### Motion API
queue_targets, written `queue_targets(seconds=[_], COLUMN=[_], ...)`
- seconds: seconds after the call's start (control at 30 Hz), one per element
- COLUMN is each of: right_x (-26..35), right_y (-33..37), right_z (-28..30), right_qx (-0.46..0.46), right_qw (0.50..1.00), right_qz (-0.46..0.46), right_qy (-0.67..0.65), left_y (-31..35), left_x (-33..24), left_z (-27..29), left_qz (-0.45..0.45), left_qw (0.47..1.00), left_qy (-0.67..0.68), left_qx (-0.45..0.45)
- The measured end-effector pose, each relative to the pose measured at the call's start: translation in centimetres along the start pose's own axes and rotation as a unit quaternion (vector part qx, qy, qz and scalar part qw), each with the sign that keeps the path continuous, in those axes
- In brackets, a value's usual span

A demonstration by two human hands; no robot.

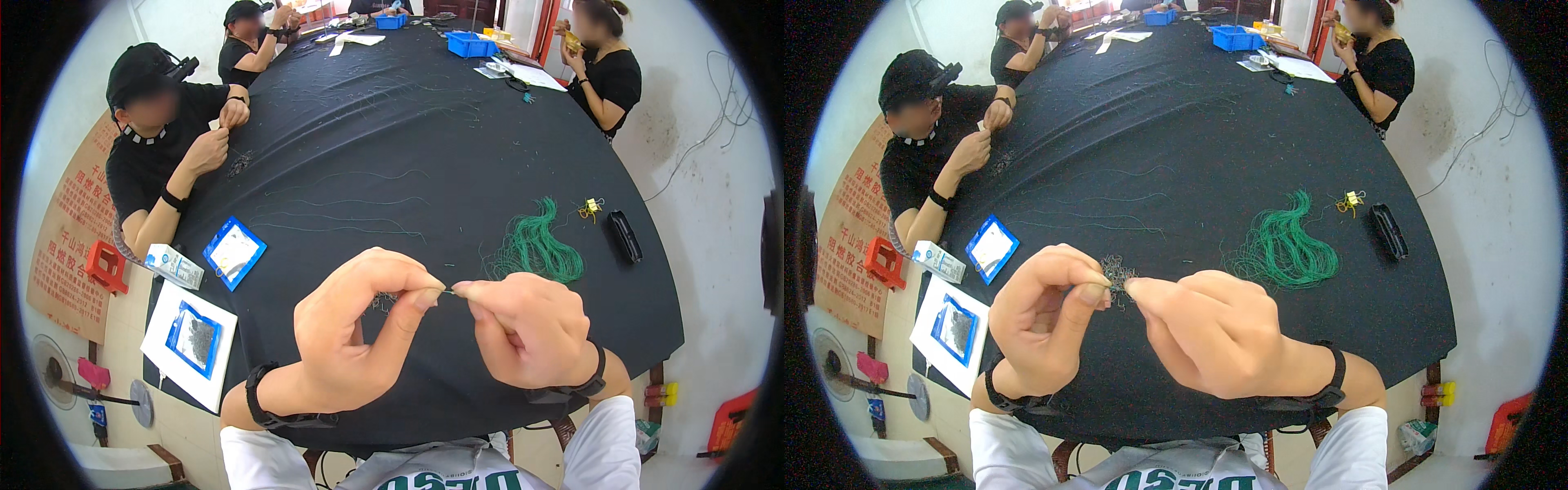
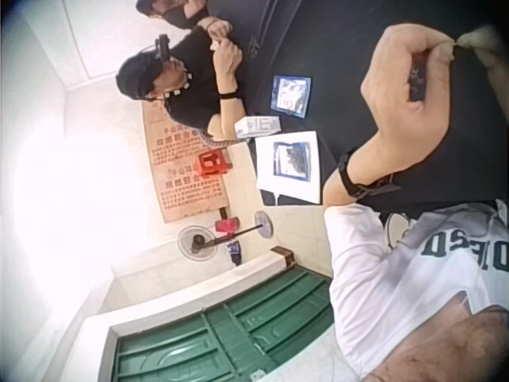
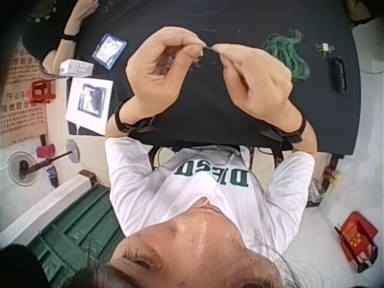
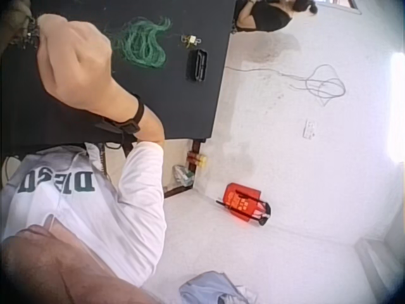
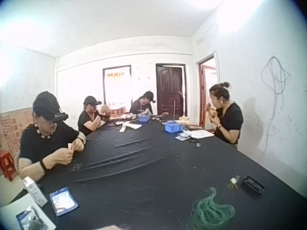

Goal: The person threads small metal hooks and components onto a green line by hand at a table.

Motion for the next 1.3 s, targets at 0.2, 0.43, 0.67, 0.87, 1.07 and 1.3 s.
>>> queue_targets(seconds=[0.2, 0.43, 0.67, 0.87, 1.07, 1.3], right_x=[0.1, -1.0, -1.2, -1.6, -1.5, -1.7], right_y=[-0.2, -0.2, -0.2, -0.2, -0.2, -0.4], right_z=[0.0, 0.4, 0.4, 0.5, 0.6, 0.4], right_qx=[-0.005, 0.102, 0.094, 0.092, 0.108, 0.122], right_qw=[1.000, 0.867, 0.870, 0.903, 0.886, 0.865], right_qz=[-0.018, -0.314, -0.328, -0.274, -0.306, -0.297], right_qy=[-0.016, -0.373, -0.356, -0.319, -0.331, -0.385], left_y=[-0.3, -0.9, -1.1, -1.6, -1.2, -1.1], left_x=[0.1, -0.4, -0.6, -0.4, -0.4, -0.3], left_z=[0.1, 0.2, 0.2, 0.5, 0.4, 0.6], left_qz=[0.024, -0.121, -0.172, -0.188, -0.154, -0.113], left_qw=[0.999, 0.988, 0.972, 0.967, 0.972, 0.986], left_qy=[0.031, -0.093, -0.142, -0.136, -0.155, -0.110], left_qx=[-0.001, 0.027, 0.071, 0.107, 0.084, 0.045])
Point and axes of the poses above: each hand's wrist, its own y-axis away from the middle knuckle, its own z-axis out of the back of the hand, x = y × z, the point moved 2 cm from there along -y, towards the middle knuckle, and after that the axes turned 1 degree about -z, right-handed, at the moved point
